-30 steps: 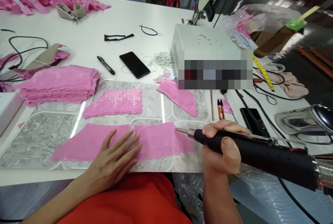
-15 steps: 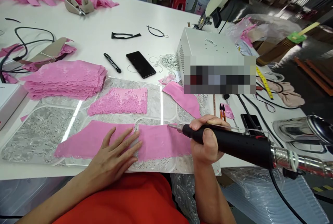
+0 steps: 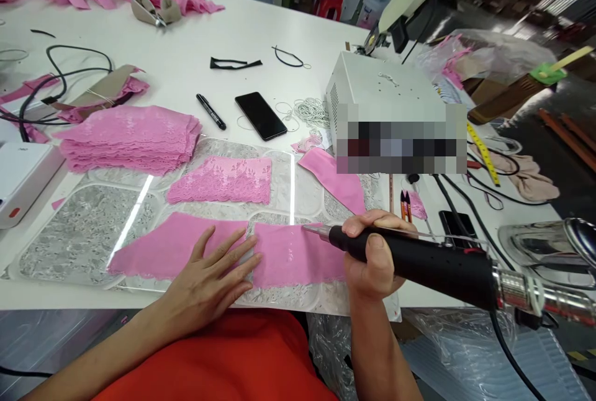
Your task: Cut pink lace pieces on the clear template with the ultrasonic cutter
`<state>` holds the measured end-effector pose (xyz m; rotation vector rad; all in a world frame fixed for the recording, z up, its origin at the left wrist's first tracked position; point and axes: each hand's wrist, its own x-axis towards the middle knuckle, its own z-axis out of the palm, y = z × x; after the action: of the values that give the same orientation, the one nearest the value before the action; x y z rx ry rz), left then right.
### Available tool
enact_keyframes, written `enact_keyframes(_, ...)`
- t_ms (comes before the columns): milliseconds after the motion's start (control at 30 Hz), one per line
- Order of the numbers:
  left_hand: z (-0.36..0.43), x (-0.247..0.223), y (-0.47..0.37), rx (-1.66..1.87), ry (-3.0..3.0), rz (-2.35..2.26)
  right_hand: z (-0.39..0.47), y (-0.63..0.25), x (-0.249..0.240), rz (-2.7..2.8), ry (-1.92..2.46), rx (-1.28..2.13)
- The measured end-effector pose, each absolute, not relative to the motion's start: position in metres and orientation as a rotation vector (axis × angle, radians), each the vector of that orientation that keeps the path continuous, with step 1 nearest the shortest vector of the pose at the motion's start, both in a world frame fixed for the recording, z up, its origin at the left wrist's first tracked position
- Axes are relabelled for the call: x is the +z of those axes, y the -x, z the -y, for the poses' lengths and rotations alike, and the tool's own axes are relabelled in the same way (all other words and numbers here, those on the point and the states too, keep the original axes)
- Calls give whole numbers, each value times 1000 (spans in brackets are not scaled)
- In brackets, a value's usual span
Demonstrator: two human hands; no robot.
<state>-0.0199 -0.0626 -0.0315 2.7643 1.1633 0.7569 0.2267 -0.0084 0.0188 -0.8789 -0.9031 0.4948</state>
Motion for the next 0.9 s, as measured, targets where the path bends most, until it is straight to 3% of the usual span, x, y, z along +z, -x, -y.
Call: enact_keyframes(900,64,-30,20,762,-2736,-1170,10,-191,18,1026,836,643)
